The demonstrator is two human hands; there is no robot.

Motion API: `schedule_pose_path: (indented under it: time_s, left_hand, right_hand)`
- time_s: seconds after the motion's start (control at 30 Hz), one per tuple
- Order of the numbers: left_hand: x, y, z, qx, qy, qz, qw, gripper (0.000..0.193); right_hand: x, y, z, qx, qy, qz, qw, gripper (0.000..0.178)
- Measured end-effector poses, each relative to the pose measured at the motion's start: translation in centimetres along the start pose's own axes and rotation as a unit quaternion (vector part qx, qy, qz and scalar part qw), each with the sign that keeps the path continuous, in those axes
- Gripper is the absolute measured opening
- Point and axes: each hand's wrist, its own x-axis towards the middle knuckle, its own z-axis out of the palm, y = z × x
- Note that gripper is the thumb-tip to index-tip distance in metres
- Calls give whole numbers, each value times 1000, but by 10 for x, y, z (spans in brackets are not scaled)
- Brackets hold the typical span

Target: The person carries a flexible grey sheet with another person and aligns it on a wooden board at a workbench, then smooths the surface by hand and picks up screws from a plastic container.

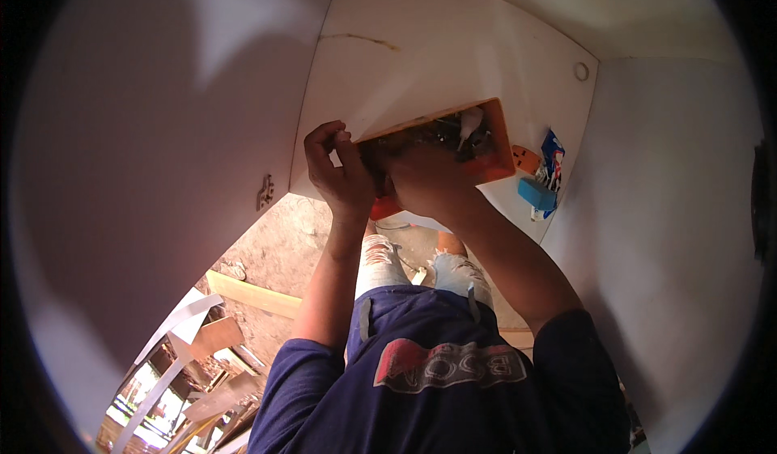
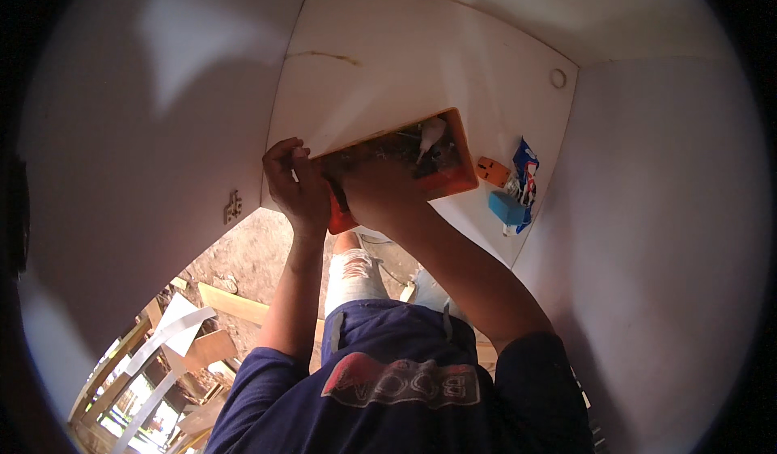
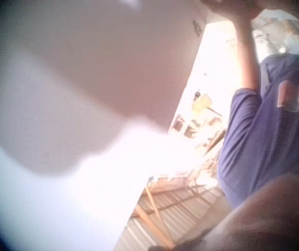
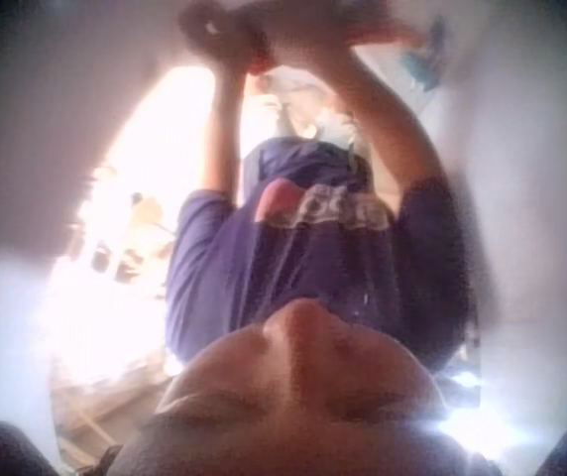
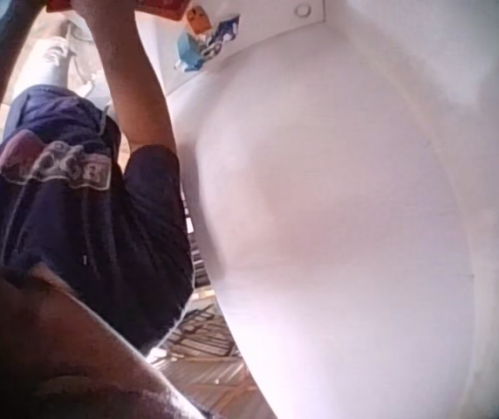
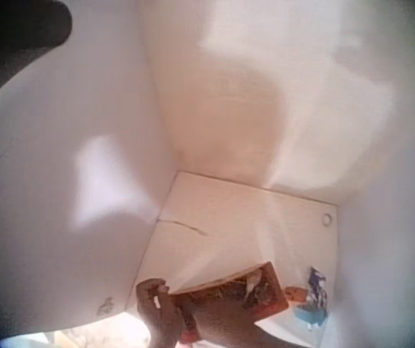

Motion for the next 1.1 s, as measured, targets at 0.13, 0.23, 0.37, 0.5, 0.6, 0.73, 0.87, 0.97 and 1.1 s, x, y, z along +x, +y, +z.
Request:
schedule_pose_path:
  time_s: [0.13, 0.23, 0.37, 0.5, 0.6, 0.73, 0.87, 0.97, 1.1]
  left_hand:
    - [-2, 3, -2, -21, -10, -41, 999, 18]
    - [-1, 1, -4, -15, -9, -25, 1000, 18]
    - [-1, 2, -5, -15, -6, -30, 999, 18]
    - [-1, 6, -3, -10, -11, -31, 999, 18]
    - [-1, 2, -2, -18, -11, -24, 999, 18]
    - [-1, 3, -3, -22, -11, -29, 999, 18]
    - [-1, 5, -4, -22, -10, -28, 999, 18]
    - [-1, 0, -2, -29, 20, -14, 999, 14]
    - [0, 3, -1, -36, 23, -15, 999, 13]
  right_hand:
    - [-15, 7, 3, -15, -20, 55, 998, 33]
    - [-22, 11, -27, -67, -68, 137, 986, 33]
    - [-35, 23, -43, -67, 50, 210, 974, 38]
    - [-38, 28, -44, -74, 90, 210, 971, 41]
    - [-28, 24, -32, -137, 51, 213, 966, 42]
    - [-28, 22, -30, -75, 33, 231, 970, 40]
    - [-31, 25, -27, -40, 103, 180, 977, 29]
    - [-20, 14, -19, -27, 113, 51, 992, 16]
    - [10, 7, -2, -73, 37, 24, 996, 11]
